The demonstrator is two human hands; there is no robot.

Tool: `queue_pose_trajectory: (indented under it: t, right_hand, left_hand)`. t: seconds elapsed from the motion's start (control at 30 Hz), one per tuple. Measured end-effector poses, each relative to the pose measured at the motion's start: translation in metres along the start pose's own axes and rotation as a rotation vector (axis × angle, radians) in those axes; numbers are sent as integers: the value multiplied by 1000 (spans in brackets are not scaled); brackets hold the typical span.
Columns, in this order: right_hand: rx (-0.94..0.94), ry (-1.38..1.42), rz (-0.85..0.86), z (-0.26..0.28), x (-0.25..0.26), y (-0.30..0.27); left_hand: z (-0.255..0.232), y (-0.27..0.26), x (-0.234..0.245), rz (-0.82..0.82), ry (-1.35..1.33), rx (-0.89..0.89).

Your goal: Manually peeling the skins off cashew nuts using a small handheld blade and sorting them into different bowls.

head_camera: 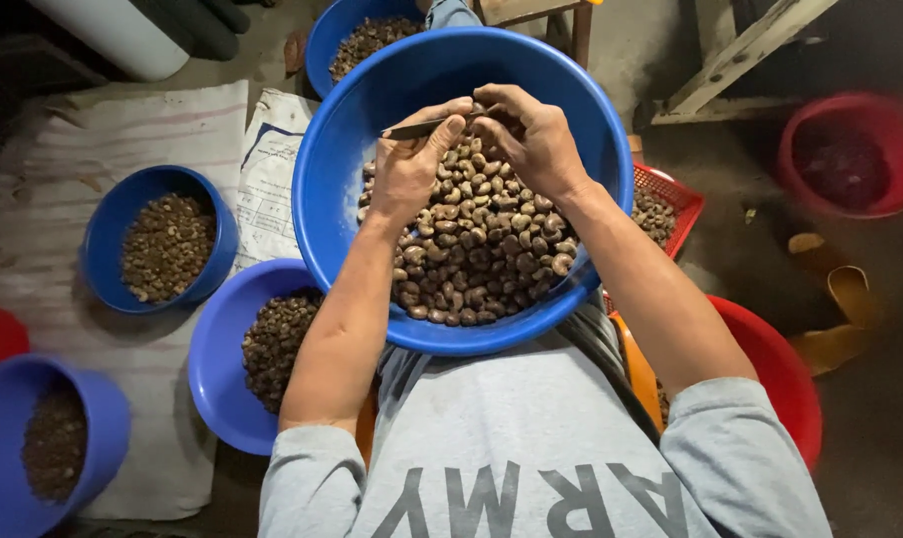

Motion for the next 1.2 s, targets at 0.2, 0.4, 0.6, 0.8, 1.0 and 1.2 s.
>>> queue_pose_trajectory:
  t: [0.2, 0.4, 0.6, 0.8, 1.0, 1.2]
  right_hand:
    - [-129, 122, 52, 5, -2, 1]
    - [-430, 497, 106, -8, -2, 2]
    - [-381, 459, 182, -8, -1, 3]
    - [-411, 454, 171, -13, -1, 3]
    - [-372, 373, 187, -8, 2, 2]
    - [-216, 229, 201, -3, 4, -1]
  left_hand:
    - [-7, -2, 0, -61, 137, -1]
    - [-4, -1, 0, -51, 43, 15]
    - [1, 0, 0, -68, -34, 22]
    - [2, 0, -2, 2, -76, -18]
    - [-2, -1, -2, -56, 86, 6]
    - [4, -1, -1, -13, 92, -77]
Point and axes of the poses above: each hand's wrist, its own y-axis towards the middle knuckle, its own x-axis out of the back of the hand, z = x × y, the point moved 2 cm from there along y, towards the middle knuckle, and after that the axes turned 13 degrees about -z, right-handed, at the moved point
